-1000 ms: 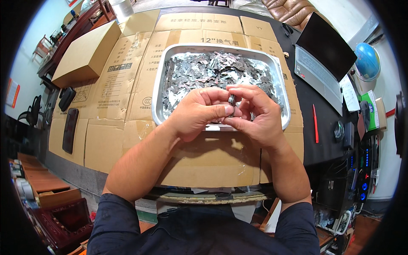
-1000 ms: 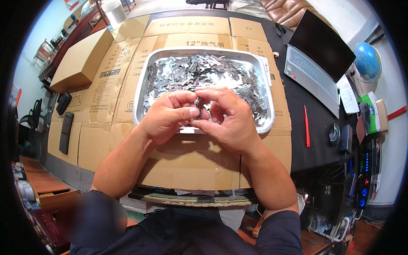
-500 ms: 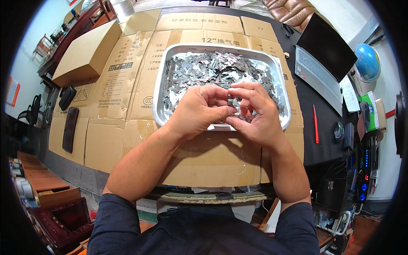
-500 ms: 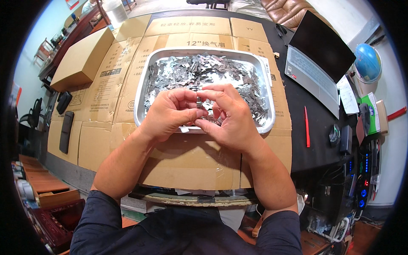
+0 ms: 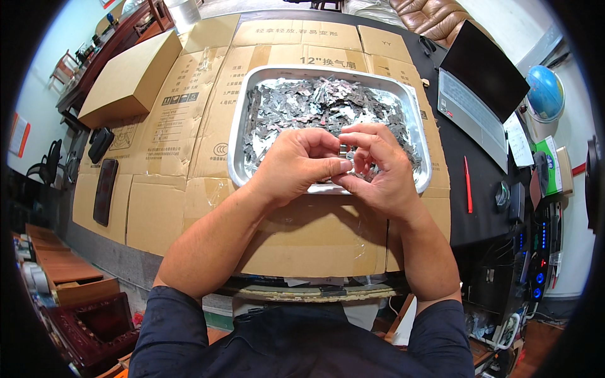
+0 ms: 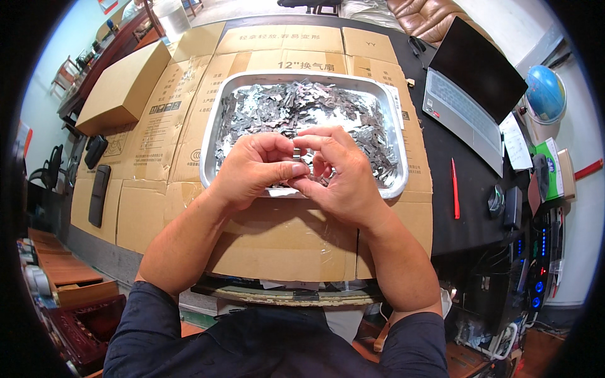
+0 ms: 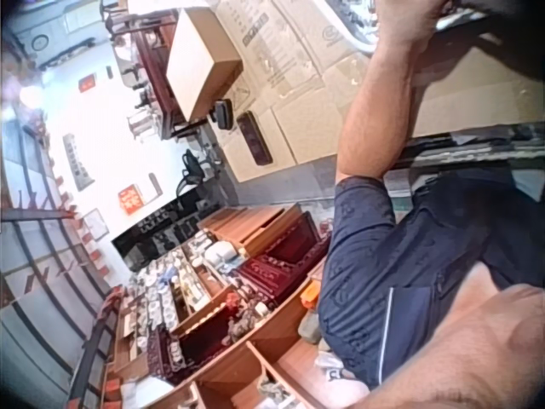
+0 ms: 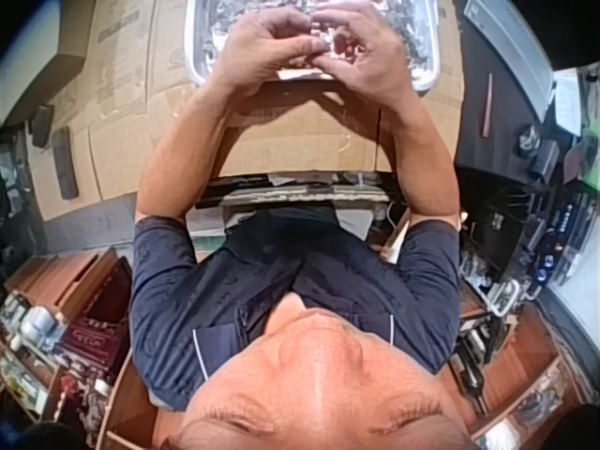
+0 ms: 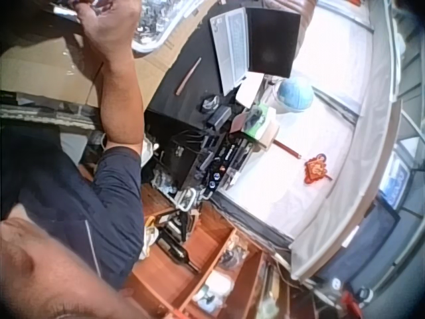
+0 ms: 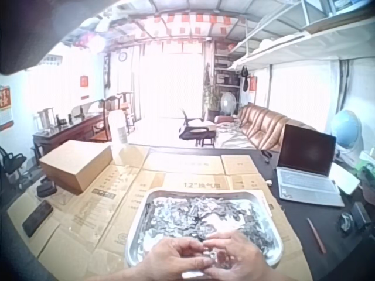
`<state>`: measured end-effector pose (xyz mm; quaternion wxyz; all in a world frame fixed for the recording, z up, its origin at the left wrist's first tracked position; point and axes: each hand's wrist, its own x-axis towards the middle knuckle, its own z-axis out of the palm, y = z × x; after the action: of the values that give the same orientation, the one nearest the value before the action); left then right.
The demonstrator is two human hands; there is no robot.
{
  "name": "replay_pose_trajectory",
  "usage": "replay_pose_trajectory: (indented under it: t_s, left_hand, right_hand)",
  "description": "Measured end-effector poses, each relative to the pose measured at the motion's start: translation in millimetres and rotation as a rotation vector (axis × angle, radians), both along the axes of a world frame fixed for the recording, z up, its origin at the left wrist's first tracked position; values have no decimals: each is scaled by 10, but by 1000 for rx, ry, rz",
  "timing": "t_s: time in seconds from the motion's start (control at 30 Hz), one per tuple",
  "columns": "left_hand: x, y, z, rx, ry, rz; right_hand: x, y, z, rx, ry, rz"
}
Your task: The person repeatedly picks up small metallic pieces from a tray, separates them by hand, and places them back into the tray. The hands work continuously over the tray, handling the pieces one at a time.
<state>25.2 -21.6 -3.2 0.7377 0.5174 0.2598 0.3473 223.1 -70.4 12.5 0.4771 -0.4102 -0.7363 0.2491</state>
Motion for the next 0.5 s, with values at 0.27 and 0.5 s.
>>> replay_pose_trajectory:
  t_s: [0.27, 0.5]
  left_hand:
    - [1, -21, 57, 35, 31, 78]
    - [-61, 78, 83, -48, -33, 258]
  right_hand:
    - [118, 36, 18, 11, 91, -44]
    - [443, 236, -17, -47, 164, -426]
